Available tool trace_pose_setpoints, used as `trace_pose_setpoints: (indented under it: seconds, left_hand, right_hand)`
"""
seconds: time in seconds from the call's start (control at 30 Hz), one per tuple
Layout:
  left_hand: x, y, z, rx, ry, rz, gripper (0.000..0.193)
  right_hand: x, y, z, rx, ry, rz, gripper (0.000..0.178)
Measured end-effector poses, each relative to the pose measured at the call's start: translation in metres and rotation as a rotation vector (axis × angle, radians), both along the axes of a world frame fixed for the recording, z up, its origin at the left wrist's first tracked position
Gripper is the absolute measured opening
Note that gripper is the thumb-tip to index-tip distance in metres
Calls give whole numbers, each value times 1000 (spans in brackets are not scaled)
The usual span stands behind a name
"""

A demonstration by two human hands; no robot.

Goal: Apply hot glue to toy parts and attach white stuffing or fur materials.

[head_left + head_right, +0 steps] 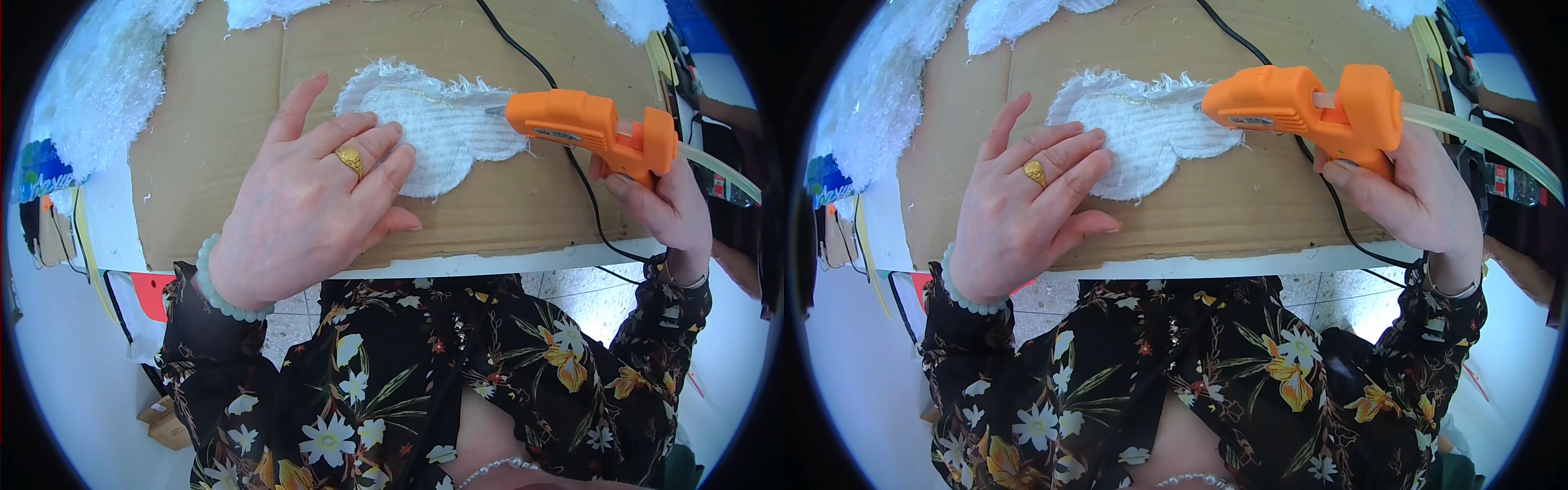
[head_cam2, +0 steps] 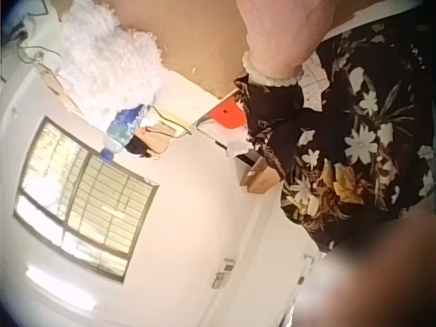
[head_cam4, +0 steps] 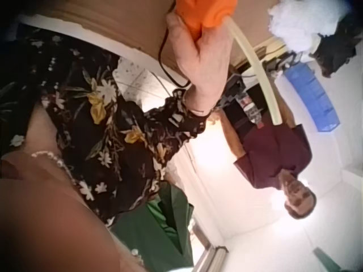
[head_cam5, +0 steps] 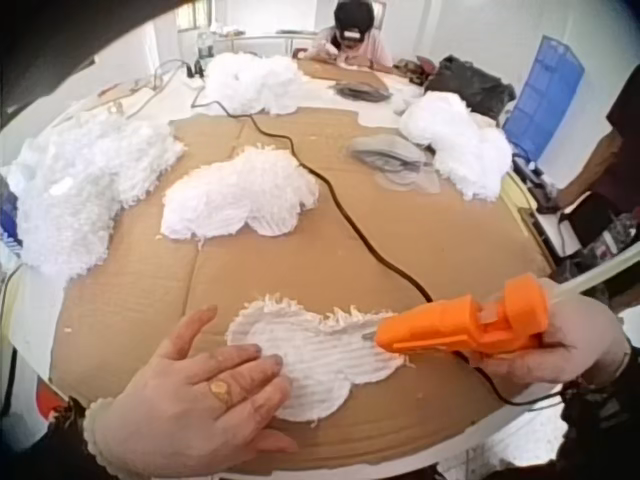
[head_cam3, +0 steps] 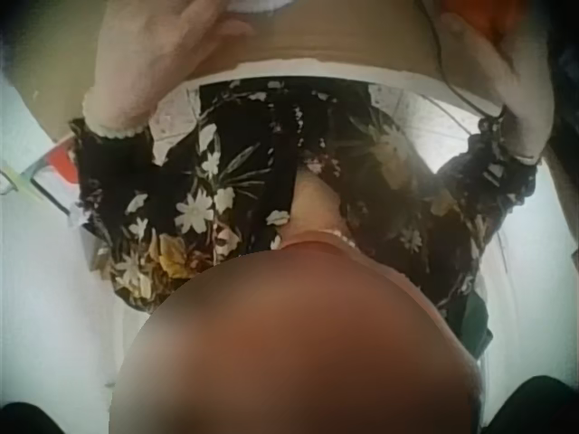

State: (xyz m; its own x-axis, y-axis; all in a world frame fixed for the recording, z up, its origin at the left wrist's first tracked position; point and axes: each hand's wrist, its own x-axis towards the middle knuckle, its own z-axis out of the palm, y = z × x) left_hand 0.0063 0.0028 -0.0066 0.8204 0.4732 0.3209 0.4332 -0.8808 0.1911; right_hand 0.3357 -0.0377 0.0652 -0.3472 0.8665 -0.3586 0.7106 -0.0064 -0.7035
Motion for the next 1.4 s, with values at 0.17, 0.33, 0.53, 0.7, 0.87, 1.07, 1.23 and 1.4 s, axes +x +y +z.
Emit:
trace_pose_setpoints:
  seconds: [0.17, 0.33, 0.53, 0.7, 0.87, 1.07, 1.23, 1.4]
  left_hand:
    - [0, 0, 0, -4, 5, 4, 47]
    - [0, 0, 1, -11, 7, 2, 47]
    - [0, 2, -1, -30, 23, -5, 47]
    - [1, 0, 0, -26, 25, -2, 47]
    - [1, -1, 2, -31, 43, 7, 48]
    - [3, -1, 1, -31, 44, 7, 48]
    - [2, 0, 2, -33, 38, 8, 48]
    - [1, -1, 4, -35, 40, 11, 48]
  right_hand:
    - [4, -2, -3, -8, 29, -16, 47]
    - [11, -5, -6, 50, 48, -17, 47]
    - [14, -5, -6, 19, 31, -60, 46]
    - [16, -9, -4, -3, 40, -89, 45]
    - [18, -10, -6, 19, 28, -69, 45]
    - [19, -8, -5, 6, -21, -63, 44]
    - [17, -7, -2, -49, -28, -78, 43]
    - [15, -8, -2, -15, -42, -99, 44]
